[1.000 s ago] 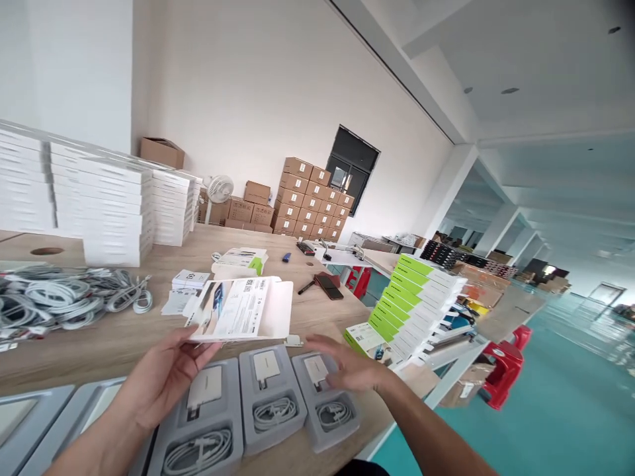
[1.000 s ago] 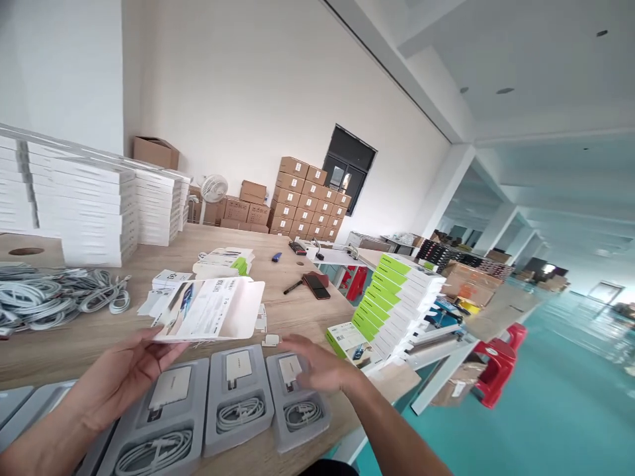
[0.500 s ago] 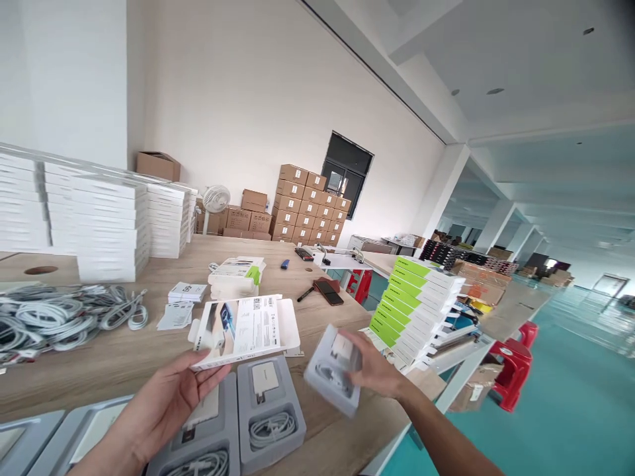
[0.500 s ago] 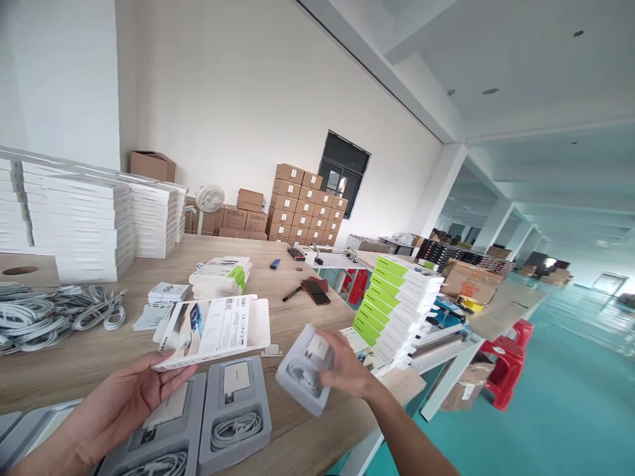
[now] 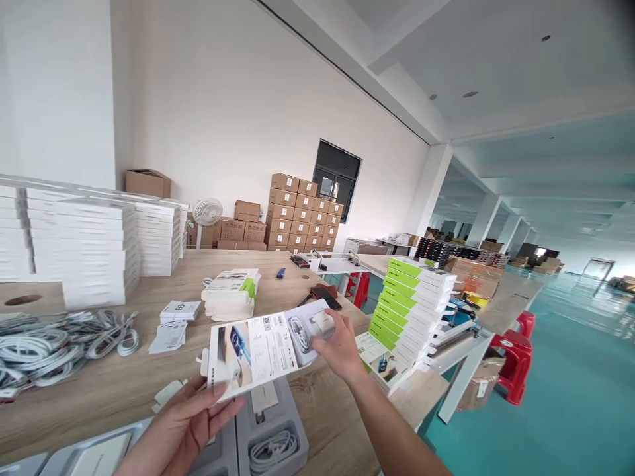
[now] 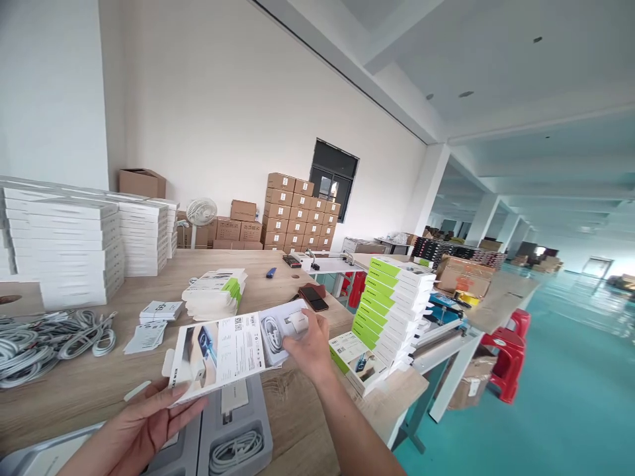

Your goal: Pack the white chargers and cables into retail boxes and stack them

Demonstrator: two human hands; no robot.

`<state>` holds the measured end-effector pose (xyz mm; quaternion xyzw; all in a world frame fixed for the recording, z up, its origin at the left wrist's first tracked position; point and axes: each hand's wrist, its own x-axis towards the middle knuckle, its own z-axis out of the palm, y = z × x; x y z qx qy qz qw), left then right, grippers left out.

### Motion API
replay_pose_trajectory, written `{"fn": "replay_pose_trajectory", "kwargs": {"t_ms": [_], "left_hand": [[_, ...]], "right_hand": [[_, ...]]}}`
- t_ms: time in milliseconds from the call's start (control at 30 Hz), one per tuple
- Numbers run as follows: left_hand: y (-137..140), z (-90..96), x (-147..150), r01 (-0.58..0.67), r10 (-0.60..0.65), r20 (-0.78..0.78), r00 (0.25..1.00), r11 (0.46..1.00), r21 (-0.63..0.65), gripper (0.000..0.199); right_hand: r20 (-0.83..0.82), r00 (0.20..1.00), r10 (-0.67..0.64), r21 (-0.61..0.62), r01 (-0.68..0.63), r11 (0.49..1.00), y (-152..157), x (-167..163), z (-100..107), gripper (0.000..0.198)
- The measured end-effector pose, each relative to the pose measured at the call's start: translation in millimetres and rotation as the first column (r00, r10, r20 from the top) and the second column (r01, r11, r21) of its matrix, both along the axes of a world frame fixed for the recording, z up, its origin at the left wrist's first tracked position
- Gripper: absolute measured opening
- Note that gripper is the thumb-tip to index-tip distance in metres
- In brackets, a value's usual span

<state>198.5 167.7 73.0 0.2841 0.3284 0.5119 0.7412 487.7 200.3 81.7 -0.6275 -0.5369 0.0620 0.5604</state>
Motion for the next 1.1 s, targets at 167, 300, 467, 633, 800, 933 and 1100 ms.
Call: {"fn": "replay_pose_trajectory", "kwargs": {"t_ms": [167,300,467,633,800,933,1100], "left_hand": [[1.2,-5.3,2.1,-0.053,0.053,0.012,0.999,0.998,0.035,0.059],[7.0,-15.2,3.7,-0.109,0.103,0.048,0.994,0.983,0.148,0.063],[2.4,-8.0,7.3,-0.131,0.126,0.039,0.991,0.972,0.197,0.069],[-9.3,7.4,2.6,-0.016,0.017,-0.012,1.0,0.991,0.13,0.082],[-5.2,20.4,-15.0,-0.039,0.024,0.091,0.996,0.985,0.171,0.099],[5.2,17.0,-17.3,-0.109,0.175,-0.269,0.947,0.964,0.243,0.086],[7.8,4.3,-4.3,-0.227,0.426,-0.4,0.811,0.861,0.456,0.074]], "right_hand": [[-0.013,0.976,0.219,-0.012,-0.22,0.976,-3.7,-27.7,11.1,0.056],[-0.19,0.837,0.513,0.058,-0.512,0.857,-15.4,-62.1,4.3,0.058],[-0.54,0.613,0.576,0.189,-0.579,0.793,-1.3,-90.1,-12.3,0.101],[-0.614,0.456,0.644,0.314,-0.608,0.729,40.8,-82.6,2.8,0.079],[-0.559,0.324,0.763,0.334,-0.754,0.565,54.7,-75.1,2.5,0.068],[-0.545,0.333,0.769,0.256,-0.808,0.531,44.4,-77.2,-19.7,0.068],[-0.568,0.317,0.76,0.232,-0.824,0.517,31.3,-83.7,-25.0,0.048]]}}
